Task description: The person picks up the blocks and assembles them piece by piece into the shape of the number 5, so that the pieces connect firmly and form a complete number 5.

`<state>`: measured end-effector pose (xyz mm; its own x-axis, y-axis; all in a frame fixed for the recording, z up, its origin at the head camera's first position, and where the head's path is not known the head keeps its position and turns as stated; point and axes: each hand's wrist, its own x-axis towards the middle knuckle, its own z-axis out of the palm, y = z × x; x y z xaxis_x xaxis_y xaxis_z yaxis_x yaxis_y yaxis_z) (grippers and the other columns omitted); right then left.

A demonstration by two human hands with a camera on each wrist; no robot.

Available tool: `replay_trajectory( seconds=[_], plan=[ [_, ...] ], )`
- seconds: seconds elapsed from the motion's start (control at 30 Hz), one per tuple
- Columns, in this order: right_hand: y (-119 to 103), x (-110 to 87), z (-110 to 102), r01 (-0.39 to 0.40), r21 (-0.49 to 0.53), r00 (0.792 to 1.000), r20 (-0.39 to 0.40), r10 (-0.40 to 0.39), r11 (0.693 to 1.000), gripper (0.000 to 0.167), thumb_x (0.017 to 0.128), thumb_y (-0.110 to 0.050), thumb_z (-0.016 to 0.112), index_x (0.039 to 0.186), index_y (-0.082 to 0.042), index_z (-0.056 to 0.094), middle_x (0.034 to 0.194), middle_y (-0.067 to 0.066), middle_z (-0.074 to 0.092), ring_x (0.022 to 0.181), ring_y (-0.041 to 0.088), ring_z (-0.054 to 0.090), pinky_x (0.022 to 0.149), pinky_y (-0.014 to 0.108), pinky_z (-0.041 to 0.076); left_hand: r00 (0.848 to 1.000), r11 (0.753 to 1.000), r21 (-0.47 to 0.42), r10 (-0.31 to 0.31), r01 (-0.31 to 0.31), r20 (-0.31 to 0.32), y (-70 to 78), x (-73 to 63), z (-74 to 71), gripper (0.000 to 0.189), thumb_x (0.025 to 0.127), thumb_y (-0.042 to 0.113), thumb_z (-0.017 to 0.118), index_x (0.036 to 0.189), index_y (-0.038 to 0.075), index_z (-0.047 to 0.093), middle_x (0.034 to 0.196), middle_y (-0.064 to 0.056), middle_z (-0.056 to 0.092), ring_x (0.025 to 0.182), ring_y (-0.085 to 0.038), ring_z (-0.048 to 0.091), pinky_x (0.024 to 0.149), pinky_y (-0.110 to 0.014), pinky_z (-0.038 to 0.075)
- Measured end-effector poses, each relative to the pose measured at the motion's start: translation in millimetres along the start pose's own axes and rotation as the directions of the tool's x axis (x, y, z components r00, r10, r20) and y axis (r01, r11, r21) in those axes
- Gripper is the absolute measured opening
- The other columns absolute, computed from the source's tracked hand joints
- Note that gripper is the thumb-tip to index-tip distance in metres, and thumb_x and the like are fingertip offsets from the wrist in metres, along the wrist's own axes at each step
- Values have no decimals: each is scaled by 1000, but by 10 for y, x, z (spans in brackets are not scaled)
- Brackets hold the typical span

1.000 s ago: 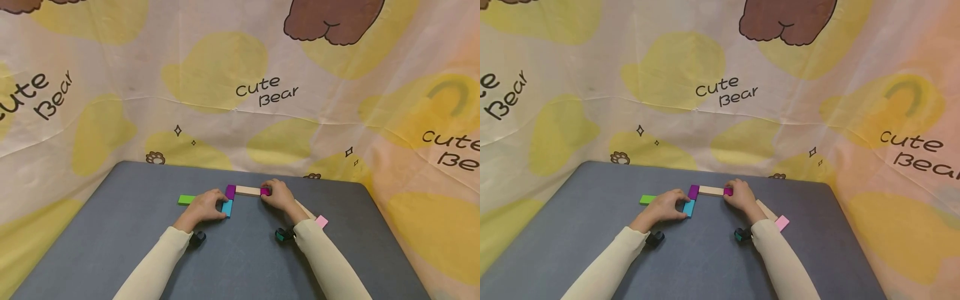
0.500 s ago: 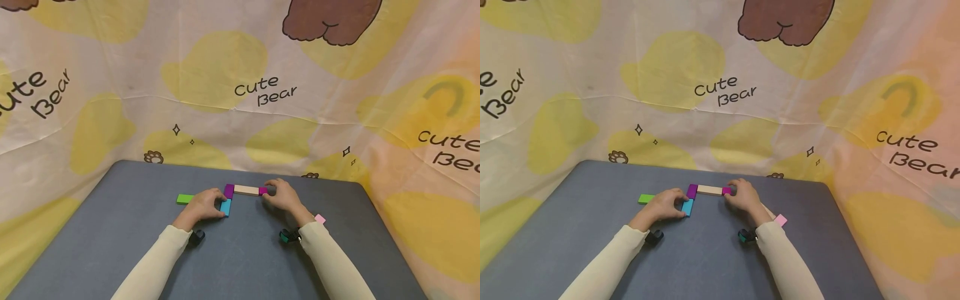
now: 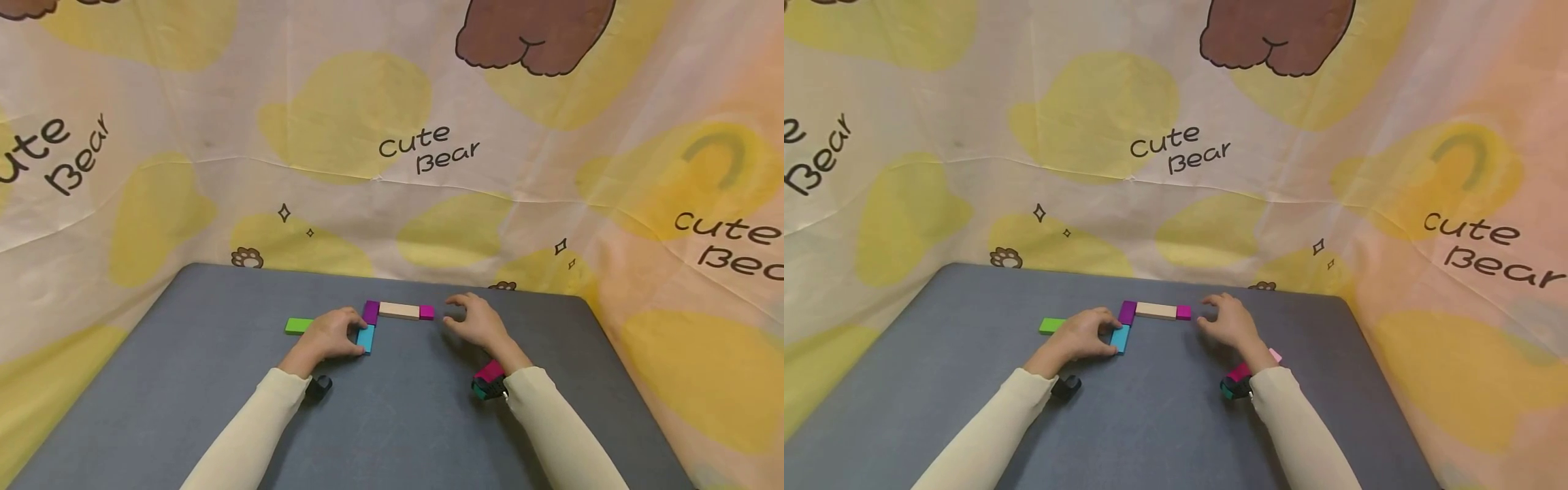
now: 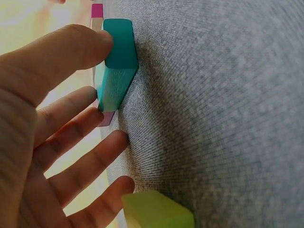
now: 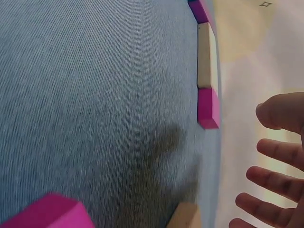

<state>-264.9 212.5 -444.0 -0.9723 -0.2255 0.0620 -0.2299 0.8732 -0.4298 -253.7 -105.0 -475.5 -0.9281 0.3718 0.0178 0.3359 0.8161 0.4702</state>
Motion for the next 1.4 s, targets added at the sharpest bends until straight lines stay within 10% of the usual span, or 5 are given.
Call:
replay_trajectory(
  seconds=[0.4,1.4],
  plan=[
    [203,-175,-83,-9,3,1000,-18,9,1000,42,86,-28,69,122,-9,64,112,15,62,86,24,59,73,45,50,1000,1000,-14,-15,15,1,24,-26,-19,42,69,34,85,106,18,73,105,6,65,86,-11,56,84,-34,51],
    [555,-406,-15,6,-90,1000,0,-6,996,31,82,-12,69,112,-4,66,101,15,67,92,29,62,75,46,52,1000,1000,-16,-18,18,-1,20,-31,-9,42,69,34,85,106,19,73,106,7,65,87,-12,56,83,-33,50]
  ],
)
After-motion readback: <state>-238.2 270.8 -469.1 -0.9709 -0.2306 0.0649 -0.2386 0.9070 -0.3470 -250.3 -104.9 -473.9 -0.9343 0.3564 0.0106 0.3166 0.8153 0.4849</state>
